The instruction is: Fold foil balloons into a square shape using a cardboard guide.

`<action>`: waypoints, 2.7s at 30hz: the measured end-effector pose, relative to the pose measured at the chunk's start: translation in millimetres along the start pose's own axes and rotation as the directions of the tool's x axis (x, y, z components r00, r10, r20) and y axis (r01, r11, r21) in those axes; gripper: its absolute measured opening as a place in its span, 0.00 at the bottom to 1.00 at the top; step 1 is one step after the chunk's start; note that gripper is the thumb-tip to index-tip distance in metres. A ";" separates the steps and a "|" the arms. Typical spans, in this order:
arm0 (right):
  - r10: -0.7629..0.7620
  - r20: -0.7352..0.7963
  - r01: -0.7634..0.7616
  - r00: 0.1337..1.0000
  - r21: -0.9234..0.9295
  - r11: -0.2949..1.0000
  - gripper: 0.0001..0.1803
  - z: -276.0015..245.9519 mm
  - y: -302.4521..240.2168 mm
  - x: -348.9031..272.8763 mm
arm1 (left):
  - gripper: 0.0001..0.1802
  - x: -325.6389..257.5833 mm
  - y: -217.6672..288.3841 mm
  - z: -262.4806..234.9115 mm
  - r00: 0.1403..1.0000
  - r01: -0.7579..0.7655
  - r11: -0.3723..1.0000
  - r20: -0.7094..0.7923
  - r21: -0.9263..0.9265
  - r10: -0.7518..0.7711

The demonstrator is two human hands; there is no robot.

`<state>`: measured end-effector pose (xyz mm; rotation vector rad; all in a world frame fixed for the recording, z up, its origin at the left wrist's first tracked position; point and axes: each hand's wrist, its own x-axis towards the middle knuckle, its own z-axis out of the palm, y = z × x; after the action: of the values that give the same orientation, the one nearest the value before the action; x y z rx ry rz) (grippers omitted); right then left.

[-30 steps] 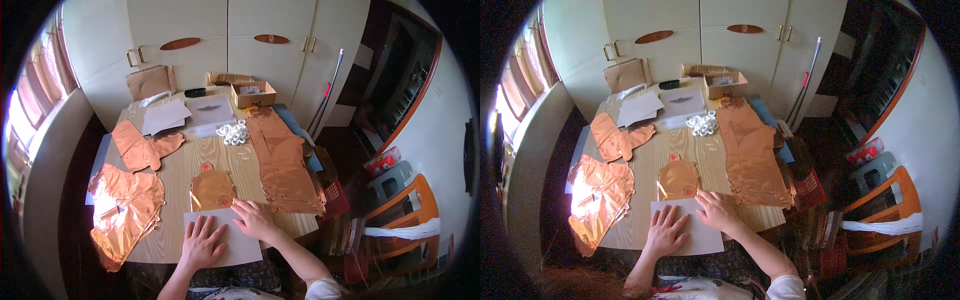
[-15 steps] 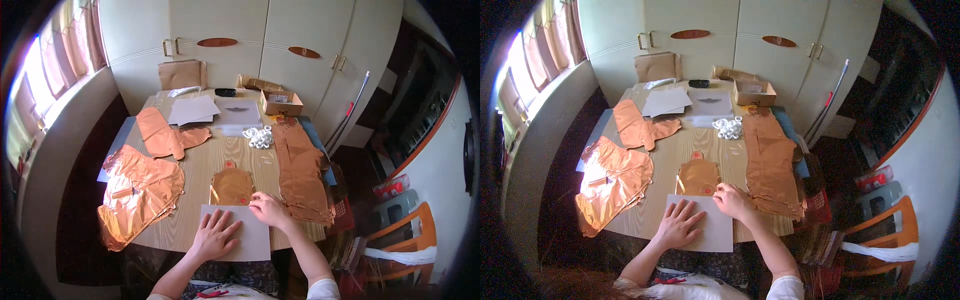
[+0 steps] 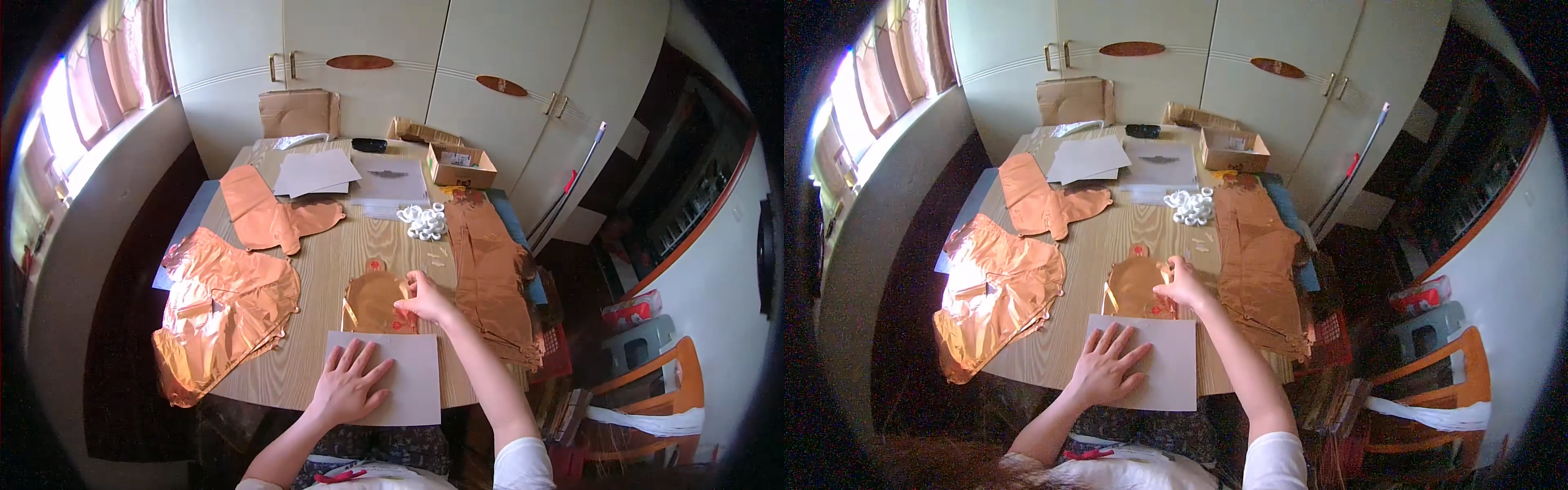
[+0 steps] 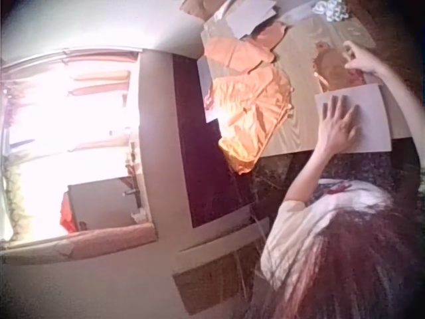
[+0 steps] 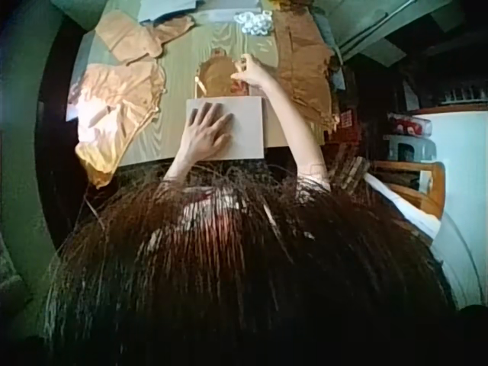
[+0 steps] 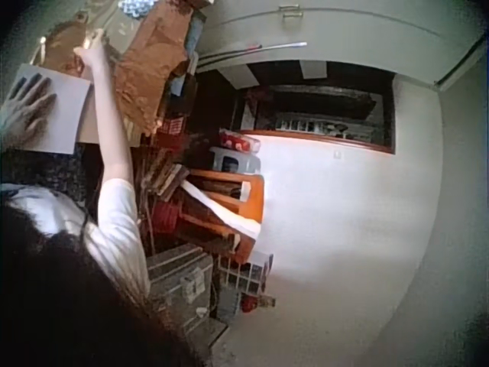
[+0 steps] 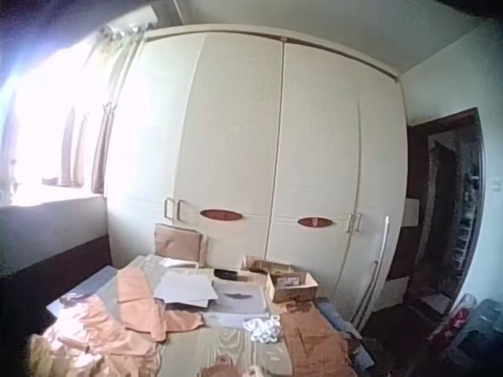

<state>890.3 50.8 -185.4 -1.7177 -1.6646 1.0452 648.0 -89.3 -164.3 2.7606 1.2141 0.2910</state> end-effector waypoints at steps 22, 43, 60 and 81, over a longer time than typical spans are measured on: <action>-0.131 0.058 0.124 0.990 0.108 0.986 0.31 2.3 -3.8 -42.4 | 0.32 1.1 -0.3 0.4 1.000 0.007 1.000 0.016 -0.021 -0.006; -0.105 -0.026 0.102 0.994 -0.104 0.989 0.25 8.5 -13.3 -53.8 | 0.31 -0.7 2.7 2.4 1.000 -0.001 1.000 -0.020 -0.017 0.001; -0.703 0.064 0.648 0.708 -0.453 0.612 0.12 18.7 -4.6 -114.1 | 0.31 4.5 -7.6 4.5 0.996 0.013 0.959 -0.084 -0.282 -0.039; -0.137 0.078 0.141 0.987 -0.040 0.989 0.11 -13.9 -14.3 -51.1 | 0.32 28.7 -3.6 -19.3 0.967 0.106 0.987 0.242 -0.124 -0.074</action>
<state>896.2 4.0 -157.5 -1.5819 -1.8395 1.0248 660.1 -65.2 -142.3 2.5287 1.2051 0.0311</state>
